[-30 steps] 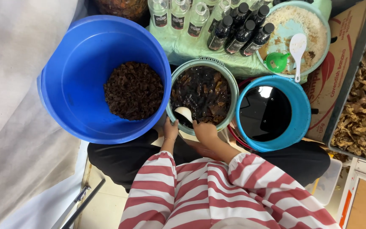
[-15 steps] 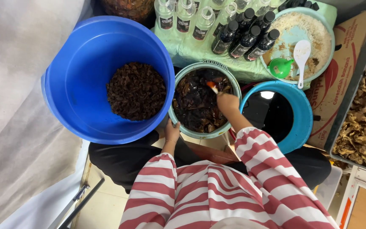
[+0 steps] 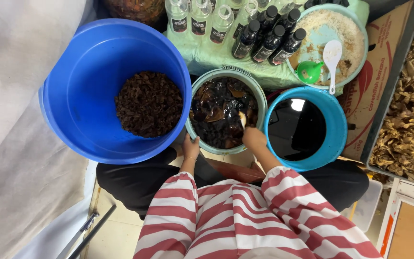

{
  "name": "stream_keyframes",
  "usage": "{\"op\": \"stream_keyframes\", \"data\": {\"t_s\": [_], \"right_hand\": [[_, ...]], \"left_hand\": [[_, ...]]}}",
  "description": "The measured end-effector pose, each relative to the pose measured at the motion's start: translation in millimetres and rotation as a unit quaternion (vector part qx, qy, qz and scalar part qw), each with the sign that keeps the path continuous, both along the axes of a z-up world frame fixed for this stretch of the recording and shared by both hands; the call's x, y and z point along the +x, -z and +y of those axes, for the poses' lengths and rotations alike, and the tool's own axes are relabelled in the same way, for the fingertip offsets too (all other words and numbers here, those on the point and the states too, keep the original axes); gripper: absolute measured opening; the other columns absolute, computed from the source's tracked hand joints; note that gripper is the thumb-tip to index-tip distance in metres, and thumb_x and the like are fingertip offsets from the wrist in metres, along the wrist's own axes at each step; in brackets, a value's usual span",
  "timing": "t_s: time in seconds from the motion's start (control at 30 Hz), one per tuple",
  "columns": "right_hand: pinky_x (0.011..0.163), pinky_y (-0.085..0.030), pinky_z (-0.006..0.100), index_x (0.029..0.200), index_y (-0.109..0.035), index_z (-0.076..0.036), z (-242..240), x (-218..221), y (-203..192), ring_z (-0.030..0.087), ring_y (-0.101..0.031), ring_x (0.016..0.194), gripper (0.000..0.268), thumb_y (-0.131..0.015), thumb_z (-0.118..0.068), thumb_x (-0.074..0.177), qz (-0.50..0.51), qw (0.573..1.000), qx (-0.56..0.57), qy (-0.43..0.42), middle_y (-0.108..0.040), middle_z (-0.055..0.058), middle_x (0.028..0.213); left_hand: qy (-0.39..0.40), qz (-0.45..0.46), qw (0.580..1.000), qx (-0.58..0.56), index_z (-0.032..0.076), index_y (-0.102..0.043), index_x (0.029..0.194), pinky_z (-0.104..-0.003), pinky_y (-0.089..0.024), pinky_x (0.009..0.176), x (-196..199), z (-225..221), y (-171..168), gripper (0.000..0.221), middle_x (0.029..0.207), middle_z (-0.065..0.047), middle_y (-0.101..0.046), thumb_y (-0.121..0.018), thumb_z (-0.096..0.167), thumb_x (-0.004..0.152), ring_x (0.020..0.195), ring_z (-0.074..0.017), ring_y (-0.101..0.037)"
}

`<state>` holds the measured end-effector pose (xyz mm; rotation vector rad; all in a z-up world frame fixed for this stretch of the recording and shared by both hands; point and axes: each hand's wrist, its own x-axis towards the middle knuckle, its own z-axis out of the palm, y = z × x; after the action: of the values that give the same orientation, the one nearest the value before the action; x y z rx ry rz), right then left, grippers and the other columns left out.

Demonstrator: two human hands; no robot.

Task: Stirring a dark liquid in a bucket using a spoon

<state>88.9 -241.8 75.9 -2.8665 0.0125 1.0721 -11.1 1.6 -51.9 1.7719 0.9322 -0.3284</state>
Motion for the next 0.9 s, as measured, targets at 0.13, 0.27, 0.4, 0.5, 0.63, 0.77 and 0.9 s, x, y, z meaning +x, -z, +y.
{"op": "stream_keyframes", "data": {"t_s": [0.13, 0.27, 0.4, 0.5, 0.63, 0.77, 0.9], "right_hand": [[0.078, -0.060, 0.054, 0.106, -0.077, 0.001, 17, -15, -26, 0.040, -0.076, 0.093, 0.024, -0.057, -0.006, 0.095, 0.007, 1.000, 0.026, 0.008, -0.076, 0.026, 0.094], [0.072, -0.062, 0.053, 0.123, -0.070, 0.001, 21, -23, -33, 0.037, -0.076, 0.085, 0.031, -0.054, -0.004, 0.097, -0.019, 0.994, 0.042, -0.101, -0.075, 0.025, 0.091], [0.062, -0.063, 0.047, 0.141, -0.061, -0.005, 27, -38, -31, 0.029, -0.076, 0.075, 0.042, -0.053, -0.005, 0.099, -0.098, 0.972, 0.006, -0.212, -0.074, 0.018, 0.086], [0.067, -0.063, 0.047, 0.144, -0.057, -0.004, 40, -53, -56, 0.031, -0.076, 0.080, 0.047, -0.049, -0.003, 0.098, -0.116, 0.967, 0.001, -0.227, -0.073, 0.018, 0.090], [0.054, -0.060, 0.041, 0.148, -0.055, -0.010, 40, -70, -15, 0.026, -0.072, 0.064, 0.055, -0.056, -0.004, 0.093, -0.197, 0.937, -0.003, -0.290, -0.068, 0.013, 0.077], [0.048, -0.056, 0.041, 0.143, -0.061, -0.014, 35, -62, 39, 0.025, -0.070, 0.060, 0.052, -0.058, -0.005, 0.092, -0.206, 0.920, -0.005, -0.334, -0.067, 0.012, 0.074], [0.050, -0.056, 0.046, 0.136, -0.066, -0.010, 30, -26, 84, 0.029, -0.071, 0.064, 0.045, -0.055, -0.005, 0.092, -0.168, 0.939, 0.011, -0.300, -0.072, 0.017, 0.080]], "left_hand": [[-0.004, 0.003, 1.000, -0.005, -0.002, -0.040, 0.154, -0.047, -0.041, 0.118, 4, -2, -26, 0.069, 0.156, -0.026, -0.043, -0.067, 0.030, 0.099, 0.146, -0.0347, -0.040], [0.002, 0.004, 1.000, -0.007, -0.005, -0.038, 0.154, -0.047, -0.040, 0.118, 4, -3, -37, 0.071, 0.155, -0.028, -0.042, -0.067, 0.030, 0.098, 0.146, -0.0356, -0.039], [-0.001, -0.004, 1.000, -0.006, -0.004, -0.040, 0.154, -0.046, -0.041, 0.118, 3, -2, -30, 0.071, 0.155, -0.029, -0.043, -0.068, 0.029, 0.098, 0.146, -0.0359, -0.039], [-0.002, -0.005, 1.000, -0.006, -0.006, -0.038, 0.154, -0.047, -0.040, 0.118, 3, -1, -23, 0.073, 0.155, -0.030, -0.042, -0.067, 0.030, 0.098, 0.146, -0.0373, -0.039], [0.001, 0.003, 1.000, -0.011, -0.005, -0.037, 0.155, -0.047, -0.041, 0.117, 2, 1, -10, 0.072, 0.156, -0.029, -0.041, -0.066, 0.031, 0.099, 0.145, -0.0360, -0.040], [0.007, 0.002, 1.000, -0.006, -0.004, -0.038, 0.154, -0.046, -0.041, 0.118, 1, -1, -19, 0.073, 0.155, -0.029, -0.043, -0.068, 0.030, 0.097, 0.144, -0.0362, -0.041], [-0.009, -0.005, 1.000, -0.006, -0.005, -0.040, 0.153, -0.046, -0.043, 0.117, 1, -3, -20, 0.071, 0.153, -0.030, -0.044, -0.068, 0.029, 0.097, 0.144, -0.0368, -0.041]]}}
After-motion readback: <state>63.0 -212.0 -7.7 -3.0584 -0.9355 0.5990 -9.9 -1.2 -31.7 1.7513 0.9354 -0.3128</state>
